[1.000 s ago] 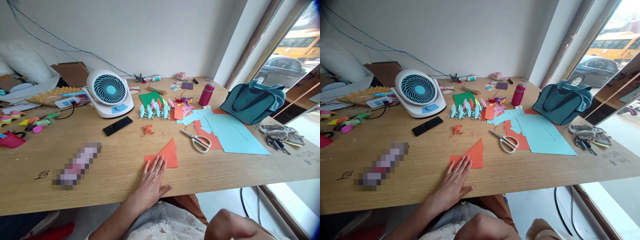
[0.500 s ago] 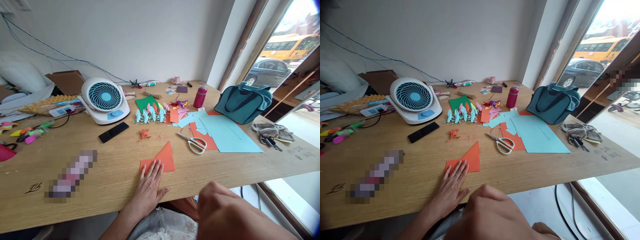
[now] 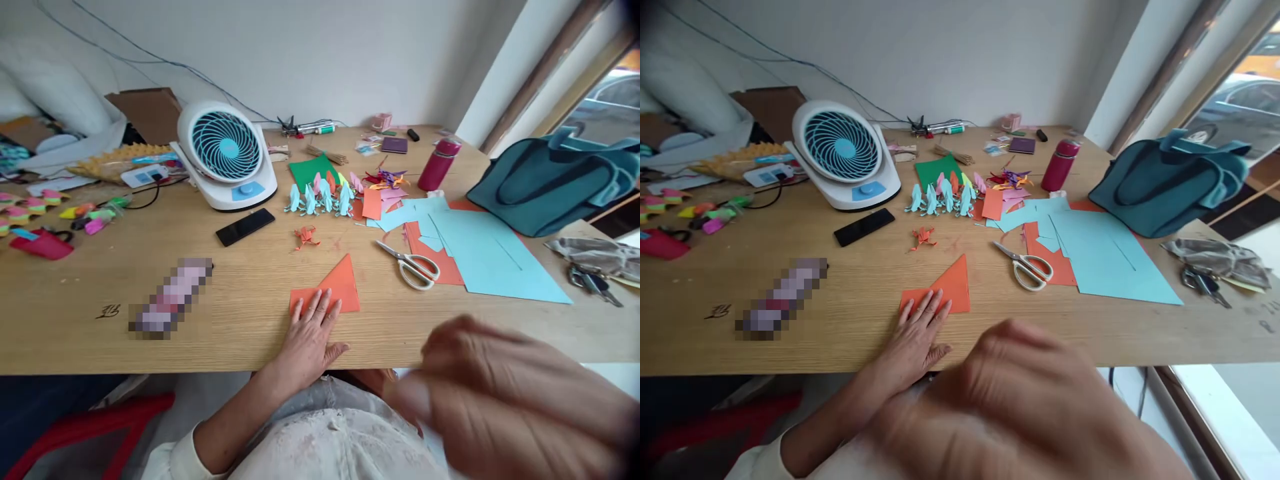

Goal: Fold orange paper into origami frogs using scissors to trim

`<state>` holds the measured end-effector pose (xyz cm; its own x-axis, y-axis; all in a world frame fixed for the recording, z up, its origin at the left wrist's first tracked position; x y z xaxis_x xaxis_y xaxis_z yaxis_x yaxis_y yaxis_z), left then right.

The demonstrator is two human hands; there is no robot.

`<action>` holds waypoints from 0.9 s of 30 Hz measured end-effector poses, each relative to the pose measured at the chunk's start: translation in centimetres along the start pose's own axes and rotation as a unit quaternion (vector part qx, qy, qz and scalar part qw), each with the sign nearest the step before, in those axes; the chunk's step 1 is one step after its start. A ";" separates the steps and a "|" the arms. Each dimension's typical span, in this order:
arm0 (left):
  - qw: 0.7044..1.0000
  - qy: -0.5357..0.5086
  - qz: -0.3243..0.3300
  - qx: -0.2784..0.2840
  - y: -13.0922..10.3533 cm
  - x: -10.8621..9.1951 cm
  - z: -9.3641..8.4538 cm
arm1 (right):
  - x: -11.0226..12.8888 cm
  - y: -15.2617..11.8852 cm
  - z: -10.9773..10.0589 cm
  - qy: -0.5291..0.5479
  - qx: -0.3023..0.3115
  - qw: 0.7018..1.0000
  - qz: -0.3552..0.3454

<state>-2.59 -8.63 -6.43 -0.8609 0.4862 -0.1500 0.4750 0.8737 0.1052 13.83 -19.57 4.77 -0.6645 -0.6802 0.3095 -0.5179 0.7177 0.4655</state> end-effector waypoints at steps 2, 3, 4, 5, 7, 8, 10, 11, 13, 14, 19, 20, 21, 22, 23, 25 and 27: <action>0.999 0.003 -0.017 0.046 0.1 0.1 0.1 | -3.5 1.7 0.9 0.016 -0.001 1.000 0.006; 0.998 0.003 -0.024 0.061 0.1 0.2 0.1 | -5.3 2.4 1.5 0.022 -0.003 1.000 0.013; 0.997 0.003 -0.028 0.071 0.2 0.3 0.1 | -6.9 3.0 2.1 0.029 -0.002 0.999 0.024; 0.997 0.001 -0.028 0.076 0.2 0.3 0.1 | -8.4 3.4 2.9 0.036 0.001 0.999 0.037; 0.996 -0.004 -0.022 0.080 0.2 0.3 -0.1 | -10.4 3.9 4.8 0.051 0.013 0.997 0.055; 0.996 -0.005 -0.017 0.082 0.2 0.3 -0.2 | -10.7 4.1 5.8 0.049 0.017 0.997 0.048; 0.996 -0.007 -0.004 0.091 0.2 0.2 -0.2 | -10.3 4.2 7.8 0.036 0.048 0.998 0.006; 0.995 -0.006 0.001 0.095 0.2 0.1 -0.2 | -10.0 4.2 8.6 0.016 0.056 0.998 -0.012; 0.995 -0.003 0.007 0.099 0.2 0.2 -0.3 | -9.2 4.0 9.8 -0.019 0.073 0.996 -0.041; 0.995 -0.002 0.009 0.099 0.2 0.3 -0.3 | -8.9 3.9 10.1 -0.035 0.082 0.995 -0.051; 0.995 0.010 0.032 0.091 -0.5 1.3 -0.5 | -8.7 2.9 10.6 -0.089 0.121 0.986 -0.077; 0.996 0.014 0.036 0.083 -0.8 1.6 -0.7 | -8.7 2.7 10.6 -0.095 0.125 0.985 -0.078; 0.996 0.019 0.039 0.073 -1.1 1.9 -0.8 | -8.8 2.6 10.6 -0.101 0.127 0.984 -0.078; 0.997 0.024 0.041 0.063 -1.4 2.3 -0.9 | -8.8 2.5 10.6 -0.106 0.129 0.983 -0.077; 0.997 0.029 0.042 0.053 -1.7 2.6 -1.0 | -8.8 2.5 10.6 -0.108 0.130 0.982 -0.078; 0.998 0.040 0.041 0.040 -2.1 3.0 -1.1 | -8.6 2.6 10.6 -0.108 0.127 0.983 -0.077; 0.998 0.045 0.039 0.037 -2.4 3.2 -1.2 | -8.3 3.1 10.6 -0.104 0.121 0.985 -0.065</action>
<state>-6.73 -9.20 -6.01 -0.8323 0.5515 -0.0558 0.5501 0.8342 0.0398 12.07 -10.10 -5.14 -0.6669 -0.7416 0.0729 -0.7022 0.6581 0.2717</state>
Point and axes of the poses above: each hand's wrist, its own y-axis towards the middle knuckle, its own z-axis out of the palm, x = y × z, the point moved 6 cm from there along y, towards the middle knuckle, and after that the axes turned 12 degrees about -z, right-handed, at the moved point
